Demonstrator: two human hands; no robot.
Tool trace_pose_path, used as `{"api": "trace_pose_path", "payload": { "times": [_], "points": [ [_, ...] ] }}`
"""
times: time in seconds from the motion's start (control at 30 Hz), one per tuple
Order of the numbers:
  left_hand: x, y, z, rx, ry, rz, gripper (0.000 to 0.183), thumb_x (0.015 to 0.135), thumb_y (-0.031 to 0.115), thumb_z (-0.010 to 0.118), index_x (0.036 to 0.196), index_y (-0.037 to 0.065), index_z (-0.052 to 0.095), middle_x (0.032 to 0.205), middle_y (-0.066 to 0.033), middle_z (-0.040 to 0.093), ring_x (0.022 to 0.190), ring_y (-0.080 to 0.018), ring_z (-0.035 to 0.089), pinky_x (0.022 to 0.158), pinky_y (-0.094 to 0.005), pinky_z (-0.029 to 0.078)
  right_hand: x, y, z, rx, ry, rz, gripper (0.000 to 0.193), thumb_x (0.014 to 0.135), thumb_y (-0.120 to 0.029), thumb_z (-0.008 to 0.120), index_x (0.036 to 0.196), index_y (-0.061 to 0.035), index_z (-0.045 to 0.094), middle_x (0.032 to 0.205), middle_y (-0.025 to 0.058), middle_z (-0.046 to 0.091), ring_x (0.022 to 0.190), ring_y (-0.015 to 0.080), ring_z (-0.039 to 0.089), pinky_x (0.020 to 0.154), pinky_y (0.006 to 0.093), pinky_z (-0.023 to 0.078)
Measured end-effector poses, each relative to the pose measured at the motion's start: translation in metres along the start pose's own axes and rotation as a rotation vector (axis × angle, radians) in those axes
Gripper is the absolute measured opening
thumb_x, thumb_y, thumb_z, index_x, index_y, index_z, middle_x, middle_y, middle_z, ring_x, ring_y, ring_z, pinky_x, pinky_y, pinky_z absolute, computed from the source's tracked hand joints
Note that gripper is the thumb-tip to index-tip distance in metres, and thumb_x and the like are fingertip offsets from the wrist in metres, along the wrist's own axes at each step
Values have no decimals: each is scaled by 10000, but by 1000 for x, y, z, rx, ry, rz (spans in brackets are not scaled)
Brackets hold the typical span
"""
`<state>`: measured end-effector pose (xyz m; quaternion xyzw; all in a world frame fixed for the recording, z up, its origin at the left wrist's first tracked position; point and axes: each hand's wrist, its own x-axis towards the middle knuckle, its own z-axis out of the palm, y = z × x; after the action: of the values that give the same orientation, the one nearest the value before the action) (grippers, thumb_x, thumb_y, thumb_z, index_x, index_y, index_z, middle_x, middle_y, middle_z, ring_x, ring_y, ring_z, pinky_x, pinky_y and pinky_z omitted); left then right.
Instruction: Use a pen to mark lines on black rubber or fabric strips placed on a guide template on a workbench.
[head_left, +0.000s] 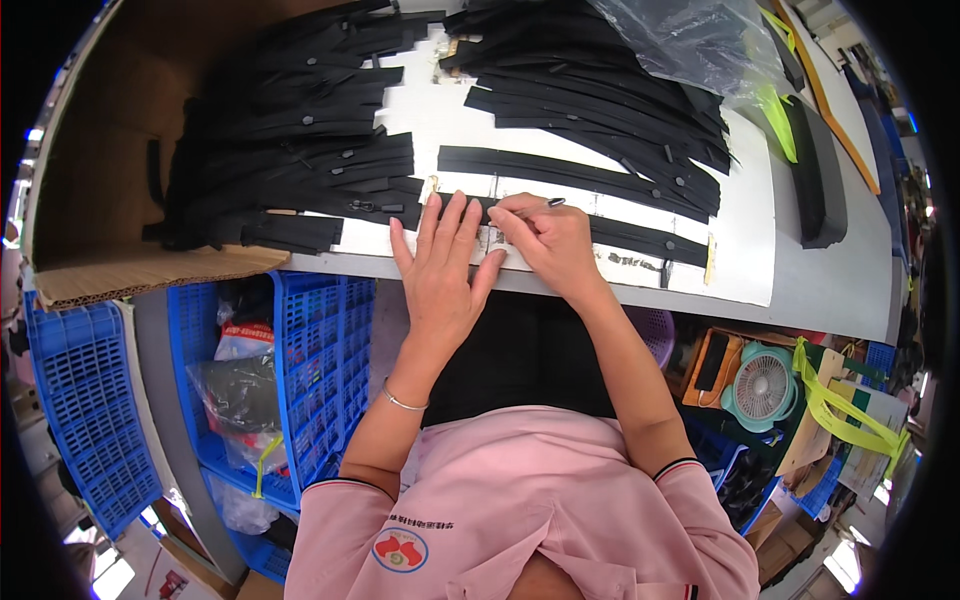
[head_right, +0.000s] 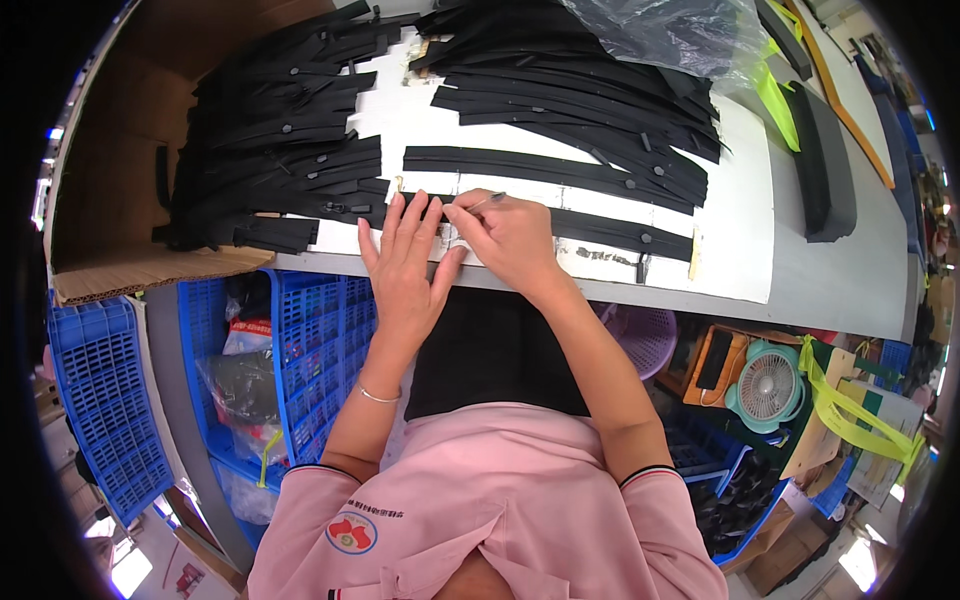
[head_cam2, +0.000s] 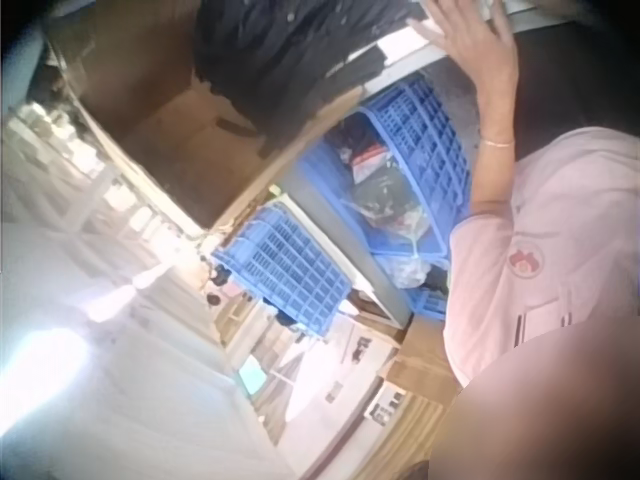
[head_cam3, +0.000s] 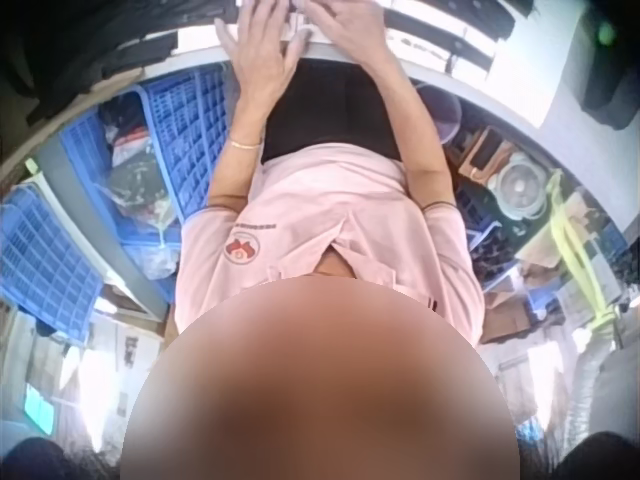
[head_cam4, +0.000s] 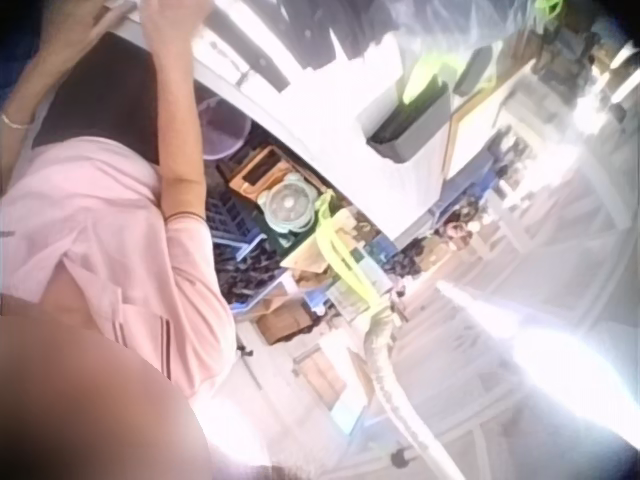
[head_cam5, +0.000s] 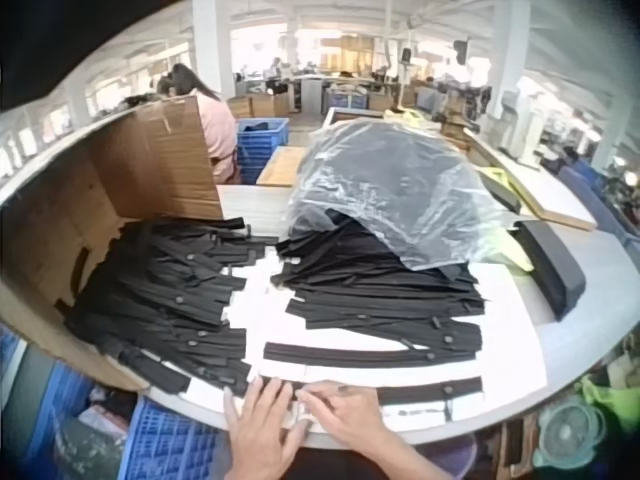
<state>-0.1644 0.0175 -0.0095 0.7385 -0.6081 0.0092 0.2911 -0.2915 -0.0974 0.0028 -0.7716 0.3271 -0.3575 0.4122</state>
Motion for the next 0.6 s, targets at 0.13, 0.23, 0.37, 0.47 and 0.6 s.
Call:
{"api": "trace_pose_path", "payload": {
  "times": [0.13,0.23,0.37,0.47,0.6],
  "points": [
    [0,0,1,9,-11,12,576,919,310,758,1425,77,613,1504,-96,567,1476,-315,432,1230,-625,142,-1,2,-1,-44,23,-41,259,933,-172,709,750,8,746,873,38,787,606,199,690,556,287,510],
    [-1,-1,-1,20,-24,-12,565,927,294,752,1430,78,612,1514,-98,561,1493,-312,416,1238,-620,127,-2,1,-7,18,-79,-40,191,943,-95,711,837,58,753,856,90,774,636,138,668,556,260,491],
    [-2,-1,-1,26,-22,-3,577,936,298,748,1447,78,599,1519,-98,557,1493,-319,413,1241,-619,120,-18,-12,-40,165,106,163,170,979,-64,649,917,35,772,843,42,746,682,70,610,612,225,475],
    [-1,0,-1,28,-26,11,585,939,300,745,1455,72,590,1525,-104,551,1493,-328,410,1241,-620,119,-26,4,-68,125,294,133,179,962,-113,697,889,37,761,817,71,756,645,74,633,584,243,485],
    [0,1,-1,22,-48,14,600,943,310,740,1465,64,578,1553,-117,522,1509,-336,385,1242,-624,110,-30,23,-79,2,353,236,198,965,-122,693,878,48,748,747,44,710,573,45,533,530,245,405]
  ]
}}
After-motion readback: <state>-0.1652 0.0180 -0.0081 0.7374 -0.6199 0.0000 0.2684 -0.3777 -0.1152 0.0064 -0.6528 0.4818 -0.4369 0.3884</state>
